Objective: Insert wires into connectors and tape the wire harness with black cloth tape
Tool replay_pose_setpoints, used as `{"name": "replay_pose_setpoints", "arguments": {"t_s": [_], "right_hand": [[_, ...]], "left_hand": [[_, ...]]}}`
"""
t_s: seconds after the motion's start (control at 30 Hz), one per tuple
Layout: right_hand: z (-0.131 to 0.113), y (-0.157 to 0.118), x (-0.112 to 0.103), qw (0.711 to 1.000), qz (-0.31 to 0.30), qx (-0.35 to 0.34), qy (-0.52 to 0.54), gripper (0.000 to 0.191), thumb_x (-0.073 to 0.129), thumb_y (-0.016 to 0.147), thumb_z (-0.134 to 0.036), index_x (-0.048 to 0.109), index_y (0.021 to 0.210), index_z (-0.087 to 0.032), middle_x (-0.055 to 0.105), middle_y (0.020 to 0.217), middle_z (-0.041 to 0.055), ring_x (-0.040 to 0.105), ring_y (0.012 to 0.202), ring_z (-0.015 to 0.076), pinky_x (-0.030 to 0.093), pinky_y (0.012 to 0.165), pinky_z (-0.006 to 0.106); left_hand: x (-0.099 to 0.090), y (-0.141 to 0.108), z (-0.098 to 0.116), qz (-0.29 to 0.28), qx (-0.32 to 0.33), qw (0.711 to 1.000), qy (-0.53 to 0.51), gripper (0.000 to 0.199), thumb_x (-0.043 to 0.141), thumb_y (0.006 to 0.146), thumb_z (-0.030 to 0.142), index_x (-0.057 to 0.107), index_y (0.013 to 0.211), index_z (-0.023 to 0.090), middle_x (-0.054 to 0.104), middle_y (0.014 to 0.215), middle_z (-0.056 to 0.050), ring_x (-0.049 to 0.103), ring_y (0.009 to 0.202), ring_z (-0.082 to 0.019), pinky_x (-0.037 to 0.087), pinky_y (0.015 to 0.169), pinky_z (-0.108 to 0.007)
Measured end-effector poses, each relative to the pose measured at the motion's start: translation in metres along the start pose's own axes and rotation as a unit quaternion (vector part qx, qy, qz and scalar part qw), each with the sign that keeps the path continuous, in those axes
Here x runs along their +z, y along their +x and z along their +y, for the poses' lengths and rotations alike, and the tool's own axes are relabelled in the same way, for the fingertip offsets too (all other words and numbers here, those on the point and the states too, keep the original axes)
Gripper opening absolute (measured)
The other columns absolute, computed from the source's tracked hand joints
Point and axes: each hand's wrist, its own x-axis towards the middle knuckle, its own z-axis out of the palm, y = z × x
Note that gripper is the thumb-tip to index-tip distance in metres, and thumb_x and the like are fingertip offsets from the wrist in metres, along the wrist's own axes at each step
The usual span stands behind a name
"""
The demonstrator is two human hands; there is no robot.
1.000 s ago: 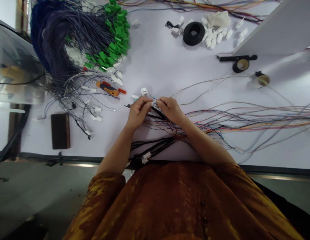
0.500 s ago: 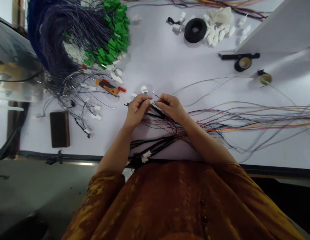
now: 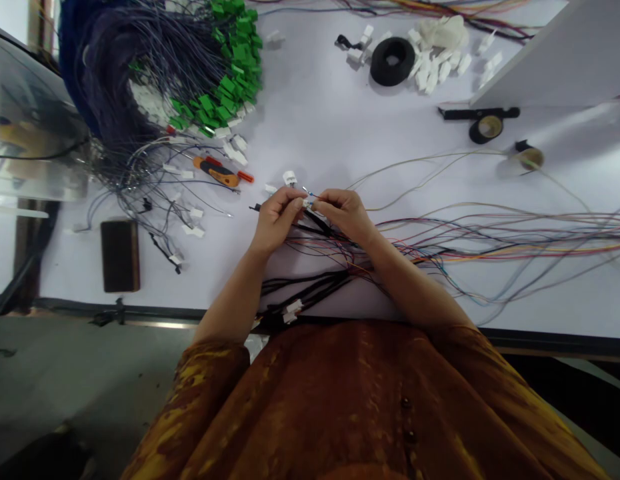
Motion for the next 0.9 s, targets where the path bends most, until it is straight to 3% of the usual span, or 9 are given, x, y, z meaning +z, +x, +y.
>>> {"name": "replay_pose_setpoints", "arguments": {"t_s": [0.3, 0.57, 0.9], "right_hand": [[-0.0015, -0.0034, -0.0007, 0.999, 0.006, -0.039, -0.028, 0.028, 0.061, 0.090, -0.040, 0.065, 0.079, -0.016, 0.045, 0.065, -0.0036, 0.035, 0.063, 0.0091, 0.030, 0.060, 0.025], [-0.0005, -0.0028, -0.0056, 0.994, -0.061, 0.029, 0.088, 0.032, 0.065, 0.085, -0.048, 0.062, 0.078, -0.016, 0.038, 0.053, -0.0082, 0.028, 0.051, 0.0067, 0.021, 0.050, 0.024], [0.0066, 0.0006, -0.0065, 0.992, -0.043, 0.022, 0.118, 0.040, 0.071, 0.082, -0.055, 0.064, 0.080, -0.016, 0.043, 0.056, -0.0075, 0.032, 0.049, 0.0058, 0.023, 0.049, 0.024]], "left_hand": [[-0.0003, 0.0014, 0.0045, -0.014, -0.040, 0.999, -0.021, 0.025, 0.070, 0.089, 0.046, 0.070, 0.090, 0.021, 0.057, 0.061, 0.003, 0.052, 0.054, -0.009, 0.043, 0.051, -0.021], [0.0004, 0.0003, 0.0077, -0.031, -0.050, 0.997, -0.047, 0.028, 0.072, 0.087, 0.047, 0.070, 0.090, 0.019, 0.058, 0.060, 0.003, 0.054, 0.053, -0.008, 0.045, 0.051, -0.020], [0.0003, 0.0008, 0.0041, -0.015, -0.062, 0.996, -0.066, 0.037, 0.073, 0.085, 0.056, 0.070, 0.091, 0.020, 0.058, 0.061, 0.002, 0.057, 0.055, -0.009, 0.047, 0.052, -0.020]]}}
